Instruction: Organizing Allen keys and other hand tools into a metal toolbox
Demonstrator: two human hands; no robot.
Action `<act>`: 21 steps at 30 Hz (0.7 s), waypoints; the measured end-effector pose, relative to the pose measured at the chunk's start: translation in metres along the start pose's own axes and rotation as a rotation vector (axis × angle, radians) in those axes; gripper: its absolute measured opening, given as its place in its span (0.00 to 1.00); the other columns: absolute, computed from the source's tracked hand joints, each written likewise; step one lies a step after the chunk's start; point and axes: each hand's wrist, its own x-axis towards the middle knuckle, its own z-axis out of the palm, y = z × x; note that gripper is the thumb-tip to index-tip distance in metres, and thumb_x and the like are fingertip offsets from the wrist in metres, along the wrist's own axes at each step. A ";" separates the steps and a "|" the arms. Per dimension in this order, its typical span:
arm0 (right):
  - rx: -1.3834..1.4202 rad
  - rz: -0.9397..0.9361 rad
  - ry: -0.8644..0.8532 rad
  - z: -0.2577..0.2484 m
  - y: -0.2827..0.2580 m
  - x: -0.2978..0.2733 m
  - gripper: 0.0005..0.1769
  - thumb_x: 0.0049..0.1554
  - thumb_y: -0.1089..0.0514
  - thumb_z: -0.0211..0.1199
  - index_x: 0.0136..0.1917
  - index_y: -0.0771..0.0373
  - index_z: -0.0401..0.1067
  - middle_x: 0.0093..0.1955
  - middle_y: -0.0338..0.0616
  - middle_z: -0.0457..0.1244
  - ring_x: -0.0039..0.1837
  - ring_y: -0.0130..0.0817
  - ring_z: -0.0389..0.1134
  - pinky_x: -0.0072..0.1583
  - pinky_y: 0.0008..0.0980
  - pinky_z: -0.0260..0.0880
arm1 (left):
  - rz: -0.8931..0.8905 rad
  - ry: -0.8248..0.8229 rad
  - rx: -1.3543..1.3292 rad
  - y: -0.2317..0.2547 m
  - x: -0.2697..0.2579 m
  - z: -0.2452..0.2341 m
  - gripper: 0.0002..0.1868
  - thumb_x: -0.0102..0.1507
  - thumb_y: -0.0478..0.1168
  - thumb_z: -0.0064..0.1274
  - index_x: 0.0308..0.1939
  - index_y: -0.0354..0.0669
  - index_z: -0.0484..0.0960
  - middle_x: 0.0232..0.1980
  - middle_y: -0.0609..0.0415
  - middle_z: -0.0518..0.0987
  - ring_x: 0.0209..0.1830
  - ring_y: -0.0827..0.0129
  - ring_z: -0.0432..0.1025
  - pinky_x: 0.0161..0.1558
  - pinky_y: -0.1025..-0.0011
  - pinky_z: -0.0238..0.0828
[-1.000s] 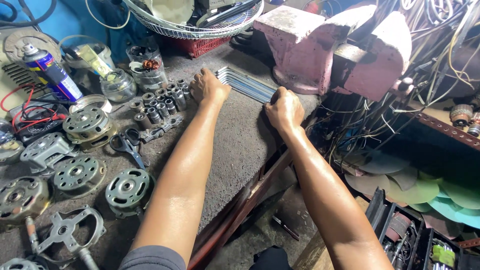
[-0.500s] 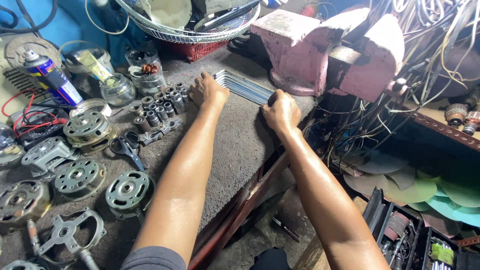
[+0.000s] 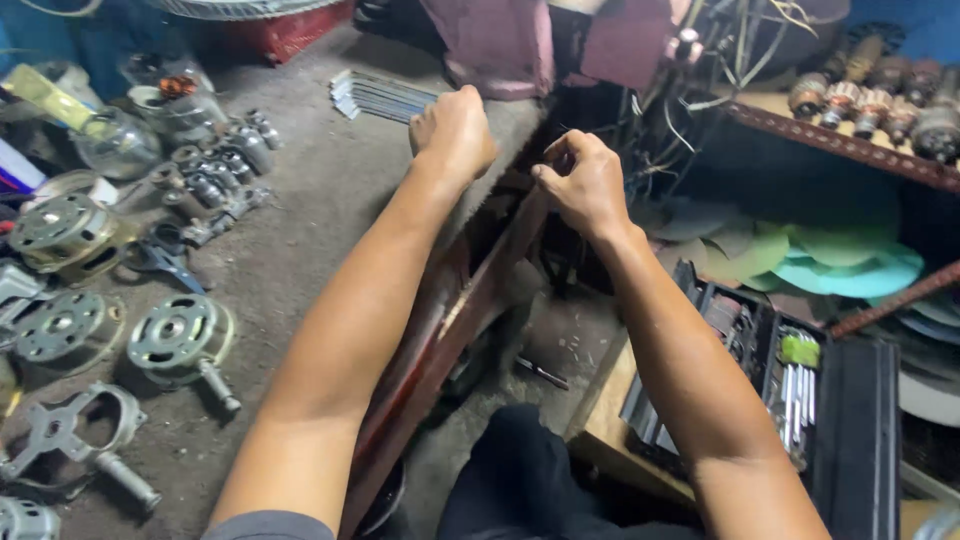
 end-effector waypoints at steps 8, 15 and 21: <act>-0.187 0.153 0.040 -0.101 0.073 -0.105 0.11 0.46 0.50 0.75 0.43 0.49 0.78 0.38 0.39 0.65 0.43 0.41 0.72 0.45 0.38 0.71 | 0.294 -0.250 -0.300 0.130 -0.115 0.044 0.16 0.58 0.34 0.45 0.49 0.35 0.79 0.47 0.35 0.82 0.52 0.35 0.78 0.53 0.42 0.75; -0.210 0.362 -0.202 -0.193 0.122 -0.213 0.09 0.49 0.55 0.70 0.46 0.52 0.81 0.41 0.45 0.71 0.49 0.46 0.74 0.50 0.45 0.72 | 0.439 -0.530 -0.431 0.219 -0.207 0.101 0.11 0.61 0.38 0.53 0.46 0.41 0.80 0.46 0.38 0.81 0.51 0.36 0.77 0.51 0.43 0.76; -0.272 0.593 -0.346 -0.247 0.173 -0.293 0.11 0.52 0.59 0.65 0.48 0.57 0.82 0.45 0.52 0.73 0.54 0.55 0.74 0.54 0.52 0.71 | 0.535 -0.684 -0.386 0.275 -0.258 0.194 0.13 0.59 0.34 0.53 0.48 0.40 0.82 0.44 0.43 0.81 0.50 0.43 0.79 0.50 0.49 0.79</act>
